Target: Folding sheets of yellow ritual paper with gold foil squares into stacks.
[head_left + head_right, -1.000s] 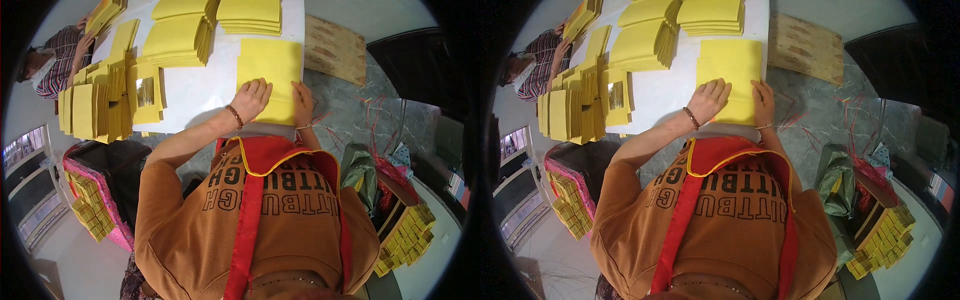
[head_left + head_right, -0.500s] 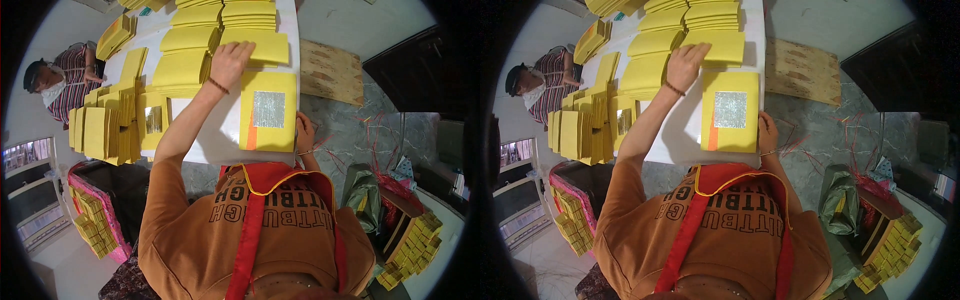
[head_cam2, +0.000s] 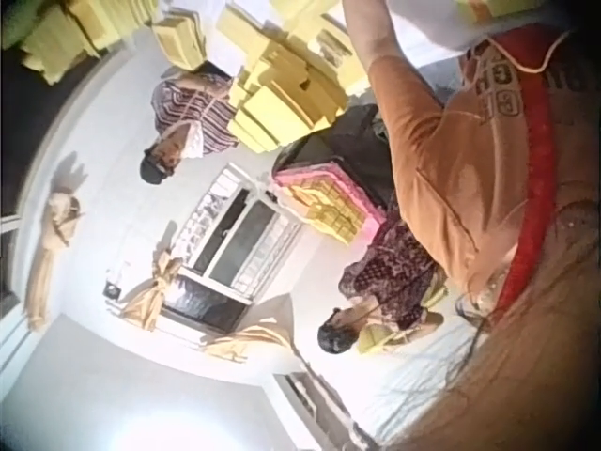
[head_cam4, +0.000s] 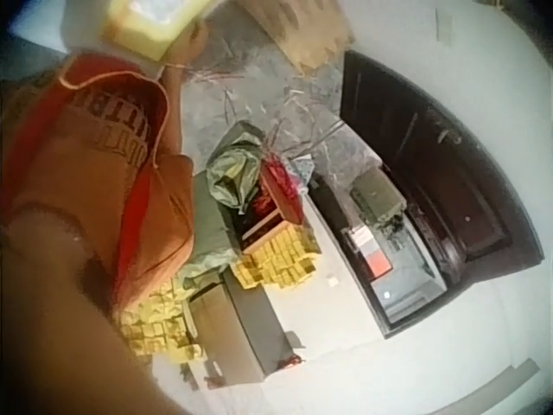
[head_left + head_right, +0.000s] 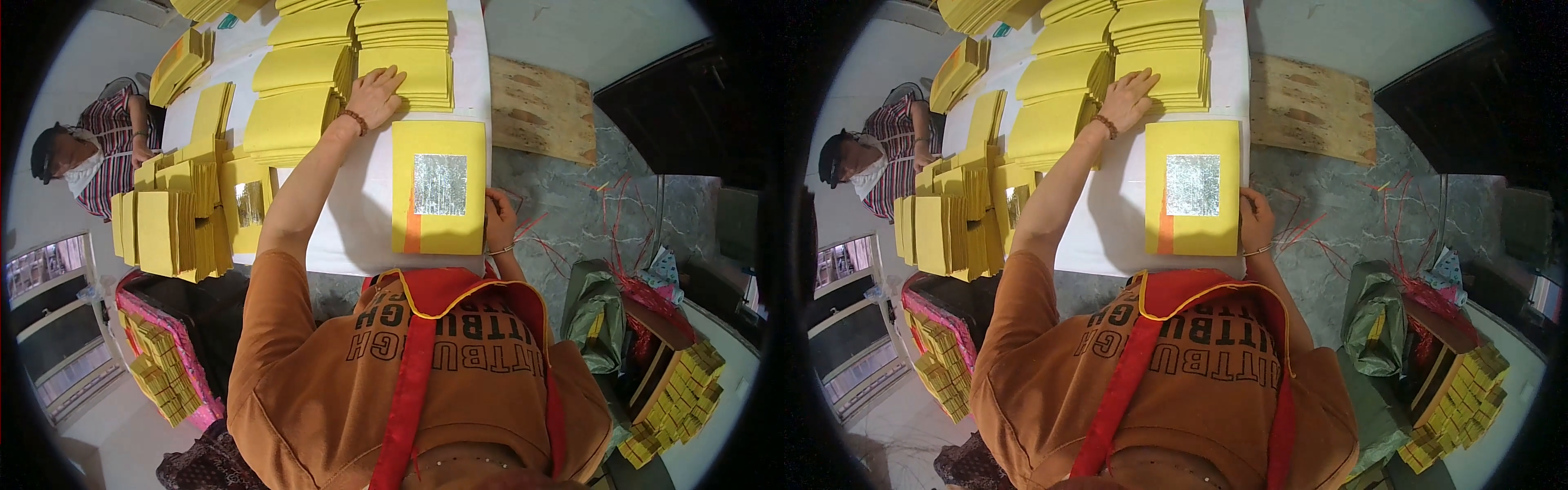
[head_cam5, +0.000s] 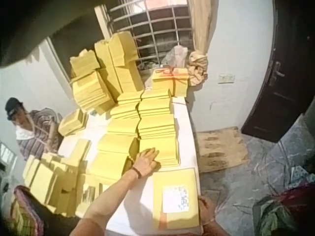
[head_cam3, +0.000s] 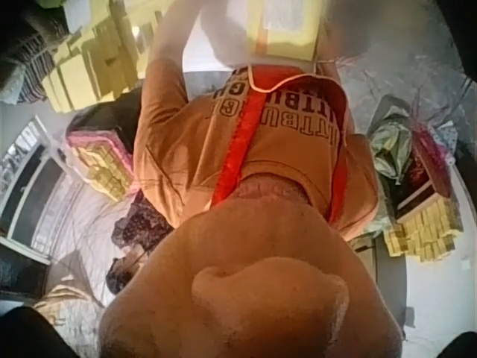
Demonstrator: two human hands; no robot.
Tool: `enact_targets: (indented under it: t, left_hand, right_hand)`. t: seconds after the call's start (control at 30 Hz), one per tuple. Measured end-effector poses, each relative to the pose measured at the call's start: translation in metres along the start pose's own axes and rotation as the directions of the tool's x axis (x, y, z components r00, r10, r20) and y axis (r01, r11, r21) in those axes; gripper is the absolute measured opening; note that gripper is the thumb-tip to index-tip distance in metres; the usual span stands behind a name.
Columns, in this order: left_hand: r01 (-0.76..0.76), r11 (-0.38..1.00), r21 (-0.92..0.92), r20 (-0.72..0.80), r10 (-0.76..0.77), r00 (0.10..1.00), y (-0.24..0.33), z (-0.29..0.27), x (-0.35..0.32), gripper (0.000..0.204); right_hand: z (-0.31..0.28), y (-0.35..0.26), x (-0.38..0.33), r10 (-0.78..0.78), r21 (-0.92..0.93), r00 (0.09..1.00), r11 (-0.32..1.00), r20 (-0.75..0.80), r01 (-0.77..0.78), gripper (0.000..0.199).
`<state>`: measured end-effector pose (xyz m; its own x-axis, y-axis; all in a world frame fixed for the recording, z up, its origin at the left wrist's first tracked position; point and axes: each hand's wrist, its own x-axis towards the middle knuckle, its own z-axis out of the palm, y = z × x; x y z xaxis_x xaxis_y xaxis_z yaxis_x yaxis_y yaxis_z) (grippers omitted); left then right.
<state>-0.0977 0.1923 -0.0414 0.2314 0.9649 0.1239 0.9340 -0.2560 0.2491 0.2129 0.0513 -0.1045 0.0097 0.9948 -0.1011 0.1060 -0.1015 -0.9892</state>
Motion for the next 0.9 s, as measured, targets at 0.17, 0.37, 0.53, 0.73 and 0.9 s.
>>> enact_targets:
  t: [0.17, 0.37, 0.53, 0.73, 0.9]
  left_hand:
    - [0.048, 0.999, -0.021, -0.075, -0.049, 0.996, 0.009, 0.013, -0.007, 0.05]
    - [0.04, 0.999, -0.006, -0.059, -0.04, 0.997, 0.008, 0.002, 0.0, 0.049]
    - [-0.025, 0.994, 0.109, -0.168, 0.043, 0.985, 0.011, -0.015, 0.0, 0.045]
    - [-0.082, 0.996, -0.02, -0.32, 0.071, 0.945, 0.051, -0.045, -0.052, 0.027]
    - [-0.229, 0.972, -0.059, -0.173, 0.216, 0.961, 0.078, -0.022, -0.148, 0.025]
  right_hand:
    - [0.001, -0.007, 0.004, 0.018, -0.017, 1.0, 1.0, 0.016, -0.017, 0.018]
    - [-0.004, -0.008, 0.007, 0.097, 0.099, 0.995, 0.99, 0.028, -0.1, 0.022]
    - [-0.002, -0.005, 0.004, 0.034, 0.156, 0.999, 0.987, 0.038, -0.04, 0.025]
    - [-0.001, -0.021, 0.003, -0.013, 0.026, 0.996, 1.0, 0.084, 0.01, 0.025]
    - [-0.005, -0.041, 0.006, -0.482, -0.396, 0.82, 0.719, 0.309, 0.571, 0.024]
